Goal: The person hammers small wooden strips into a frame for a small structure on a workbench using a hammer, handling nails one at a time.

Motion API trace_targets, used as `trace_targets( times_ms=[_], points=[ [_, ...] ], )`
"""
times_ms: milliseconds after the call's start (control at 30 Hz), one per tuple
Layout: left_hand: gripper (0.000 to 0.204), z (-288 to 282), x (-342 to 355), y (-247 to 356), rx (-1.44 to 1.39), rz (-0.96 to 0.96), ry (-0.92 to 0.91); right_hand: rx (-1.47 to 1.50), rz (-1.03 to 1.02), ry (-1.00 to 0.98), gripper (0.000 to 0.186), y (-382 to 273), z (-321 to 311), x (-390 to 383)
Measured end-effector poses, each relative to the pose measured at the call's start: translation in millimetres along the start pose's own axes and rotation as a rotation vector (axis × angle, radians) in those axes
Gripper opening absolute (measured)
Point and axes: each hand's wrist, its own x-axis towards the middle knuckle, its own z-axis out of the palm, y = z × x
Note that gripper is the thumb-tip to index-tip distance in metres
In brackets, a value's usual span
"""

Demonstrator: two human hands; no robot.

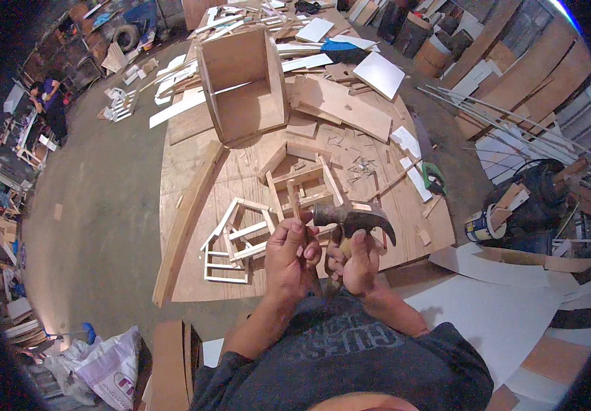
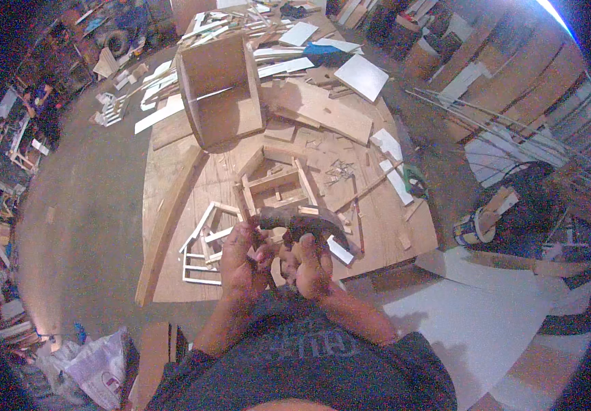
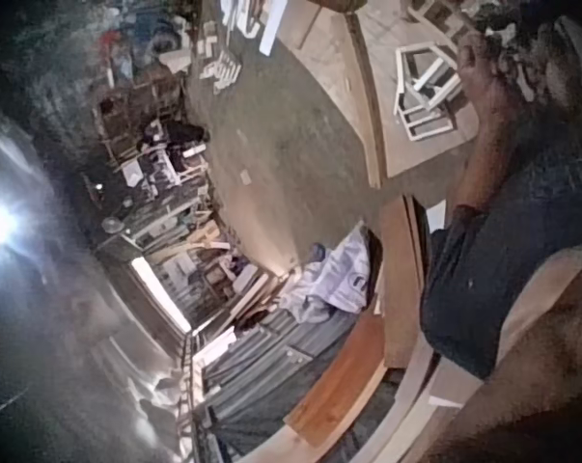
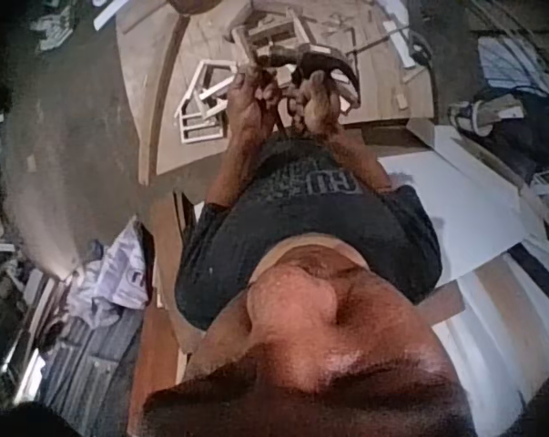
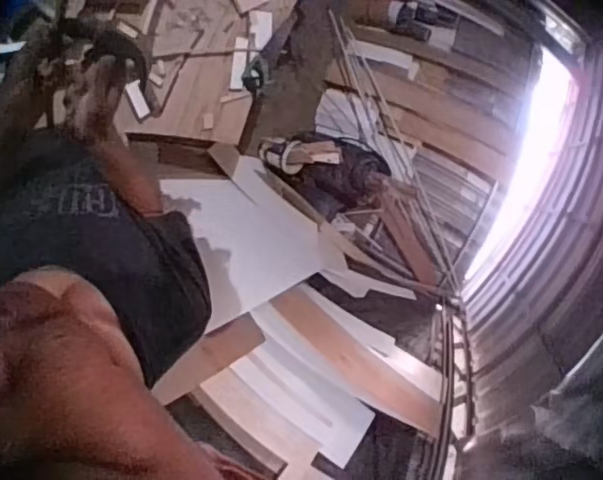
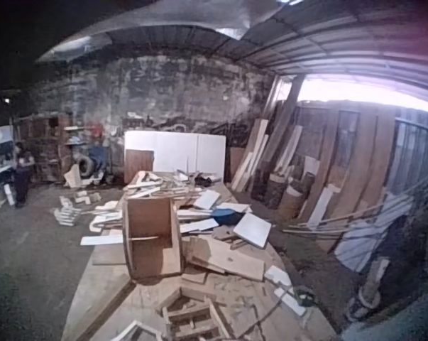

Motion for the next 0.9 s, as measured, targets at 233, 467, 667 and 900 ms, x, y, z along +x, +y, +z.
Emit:
trace_targets(
  times_ms=[233, 467, 667, 900],
  points=[
    [0.029, -8, -7, -9, 0.137, 0.087, 0.003, -0.059, -0.065, 0.039, 0.059, 4, 6, 3],
    [0.026, -6, -9, -3, 0.147, 0.074, 0.060, 0.027, 0.002, 0.024, 0.064, 9, 7, -4],
    [0.023, -12, -14, -1, 0.096, 0.057, 0.077, 0.057, -0.030, -0.015, 0.040, 11, 3, -6],
    [0.020, -15, -17, 6, 0.130, 0.089, 0.105, 0.249, -0.039, -0.032, 0.055, 25, 2, -5]
  ],
)
